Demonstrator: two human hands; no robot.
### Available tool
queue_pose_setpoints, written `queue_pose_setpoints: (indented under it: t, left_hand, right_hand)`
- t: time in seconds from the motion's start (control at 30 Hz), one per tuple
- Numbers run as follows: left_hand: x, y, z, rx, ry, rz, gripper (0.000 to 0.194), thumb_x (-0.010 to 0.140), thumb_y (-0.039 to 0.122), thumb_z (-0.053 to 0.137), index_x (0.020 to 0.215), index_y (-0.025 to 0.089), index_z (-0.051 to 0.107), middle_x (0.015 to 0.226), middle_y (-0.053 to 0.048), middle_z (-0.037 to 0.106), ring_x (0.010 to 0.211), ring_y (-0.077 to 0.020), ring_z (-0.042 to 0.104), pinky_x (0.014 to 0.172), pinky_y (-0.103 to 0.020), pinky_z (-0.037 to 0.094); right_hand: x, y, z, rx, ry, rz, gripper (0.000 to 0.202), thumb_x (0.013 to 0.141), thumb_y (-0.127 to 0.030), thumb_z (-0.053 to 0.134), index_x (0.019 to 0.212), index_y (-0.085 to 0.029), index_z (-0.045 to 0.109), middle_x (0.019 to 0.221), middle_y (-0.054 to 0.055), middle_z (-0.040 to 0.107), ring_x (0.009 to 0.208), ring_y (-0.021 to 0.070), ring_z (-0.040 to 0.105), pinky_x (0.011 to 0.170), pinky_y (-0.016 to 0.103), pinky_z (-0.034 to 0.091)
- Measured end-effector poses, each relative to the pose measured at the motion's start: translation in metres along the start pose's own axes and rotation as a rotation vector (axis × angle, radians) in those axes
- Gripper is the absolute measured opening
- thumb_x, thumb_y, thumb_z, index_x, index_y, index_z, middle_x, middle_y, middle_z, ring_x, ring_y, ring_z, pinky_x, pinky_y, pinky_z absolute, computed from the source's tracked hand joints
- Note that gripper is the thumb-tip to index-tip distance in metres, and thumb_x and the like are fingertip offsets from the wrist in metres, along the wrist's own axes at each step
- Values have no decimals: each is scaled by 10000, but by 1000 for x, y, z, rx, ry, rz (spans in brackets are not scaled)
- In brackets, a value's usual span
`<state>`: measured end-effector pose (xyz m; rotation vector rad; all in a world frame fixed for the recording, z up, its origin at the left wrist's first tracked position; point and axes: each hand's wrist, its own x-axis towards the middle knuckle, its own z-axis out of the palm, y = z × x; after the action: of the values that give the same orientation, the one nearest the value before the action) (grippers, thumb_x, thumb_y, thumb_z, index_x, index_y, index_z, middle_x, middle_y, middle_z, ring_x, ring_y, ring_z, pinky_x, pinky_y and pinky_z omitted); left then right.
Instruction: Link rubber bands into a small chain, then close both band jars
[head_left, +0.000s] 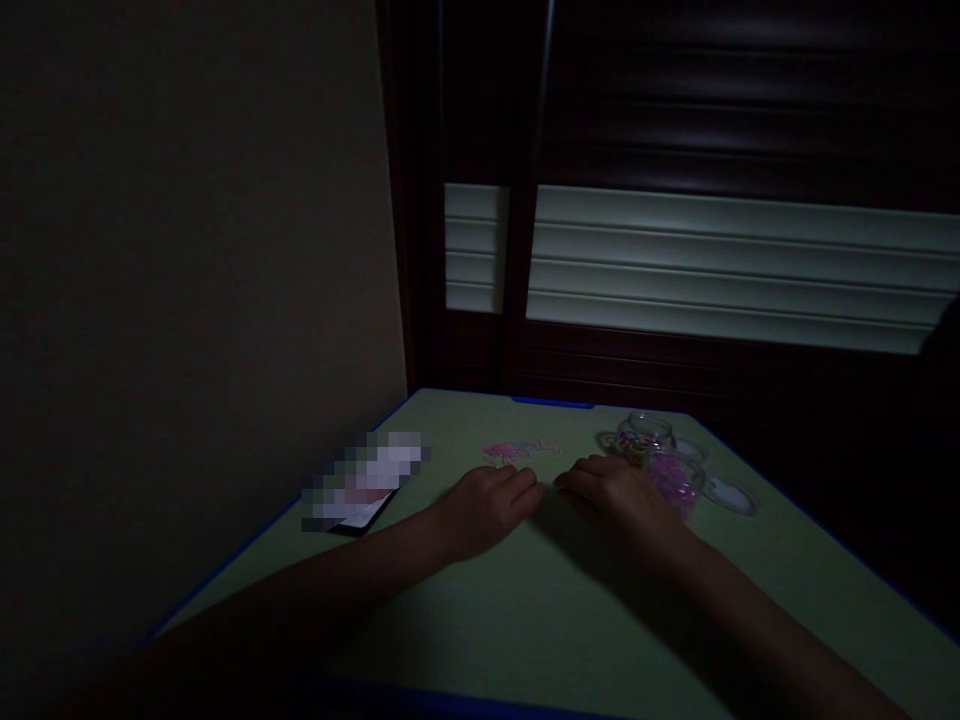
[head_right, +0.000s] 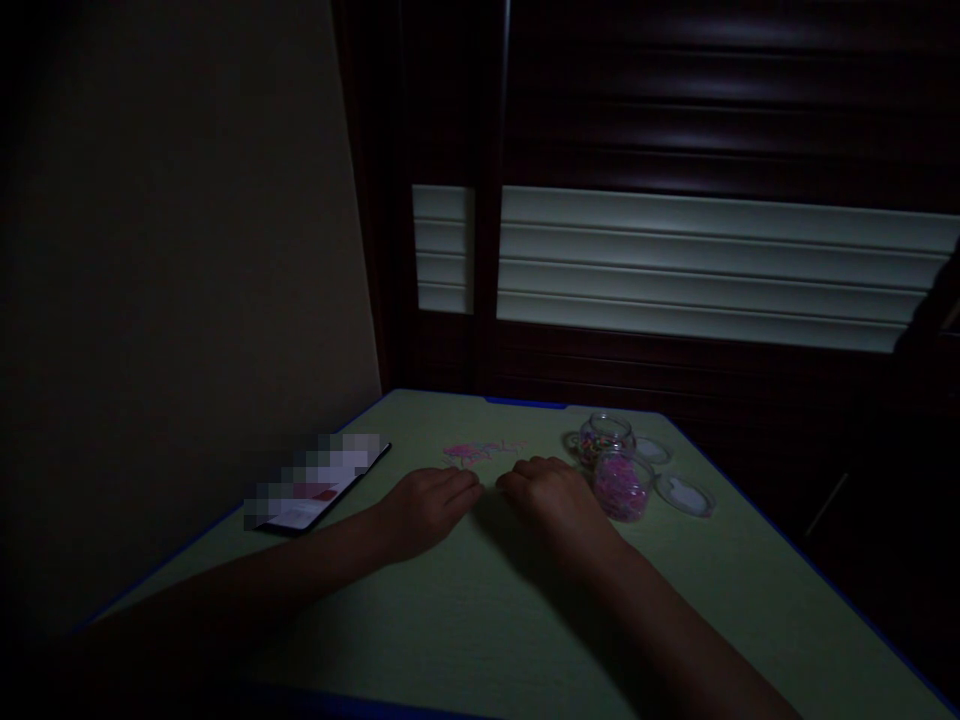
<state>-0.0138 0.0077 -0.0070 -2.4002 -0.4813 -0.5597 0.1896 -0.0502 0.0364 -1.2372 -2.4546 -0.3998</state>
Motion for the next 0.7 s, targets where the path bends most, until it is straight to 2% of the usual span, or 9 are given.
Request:
queue_pose_setpoints:
  t: [0.47,0.7]
  left_hand:
    - [2,1,-4,10,-25,8,78,879,150,420,916,176,482,814,-6,537,673,-142,518,563,-273,410]
    - [0,0,0,15,-64,-22,91,872,139,428,928,170,492,843,-17,541,688,-144,527,565,-272,415]
  right_hand:
    - [0,-4,2,61,-25,38,151,823,-119,477,835,-171,619,765,28,613,708,120,539,657,223,355]
    - [1,7,5,-140,-60,36,159,835,-122,467,781,-169,609,750,36,623,695,137,546,662,255,334]
